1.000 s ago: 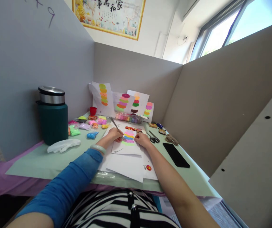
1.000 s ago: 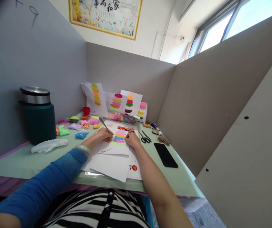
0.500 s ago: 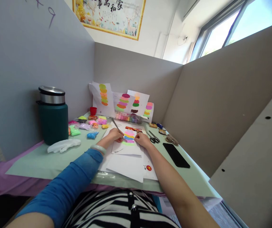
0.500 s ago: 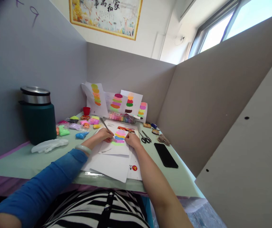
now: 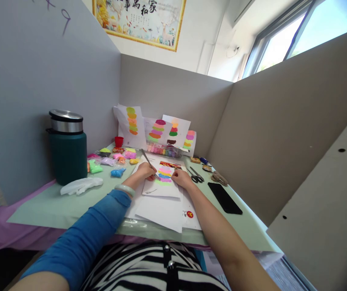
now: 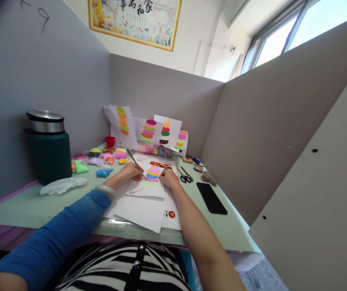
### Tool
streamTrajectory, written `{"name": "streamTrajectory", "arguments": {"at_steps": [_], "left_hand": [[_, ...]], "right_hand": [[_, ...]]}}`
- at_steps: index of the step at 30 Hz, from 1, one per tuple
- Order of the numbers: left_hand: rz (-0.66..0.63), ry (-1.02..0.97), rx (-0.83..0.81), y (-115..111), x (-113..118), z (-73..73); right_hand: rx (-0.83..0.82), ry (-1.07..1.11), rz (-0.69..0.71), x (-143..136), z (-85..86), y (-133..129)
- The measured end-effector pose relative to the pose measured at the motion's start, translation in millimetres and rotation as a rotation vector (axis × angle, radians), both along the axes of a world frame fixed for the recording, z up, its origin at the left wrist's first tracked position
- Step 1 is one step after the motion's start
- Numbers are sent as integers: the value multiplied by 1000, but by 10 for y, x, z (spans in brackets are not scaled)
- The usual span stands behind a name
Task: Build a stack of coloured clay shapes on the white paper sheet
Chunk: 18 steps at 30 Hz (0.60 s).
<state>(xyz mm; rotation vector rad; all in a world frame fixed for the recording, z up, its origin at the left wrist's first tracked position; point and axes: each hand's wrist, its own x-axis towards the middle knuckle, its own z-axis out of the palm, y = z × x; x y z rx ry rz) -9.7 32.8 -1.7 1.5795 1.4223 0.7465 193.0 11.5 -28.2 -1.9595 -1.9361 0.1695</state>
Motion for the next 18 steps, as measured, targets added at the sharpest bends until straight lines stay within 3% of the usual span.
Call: {"name": "streamTrajectory", "arguments": {"at_steps": [18], "left_hand": [[-18, -16, -20, 36, 0, -35]], "right_hand": [[-7, 8, 5, 1, 4, 0]]}}
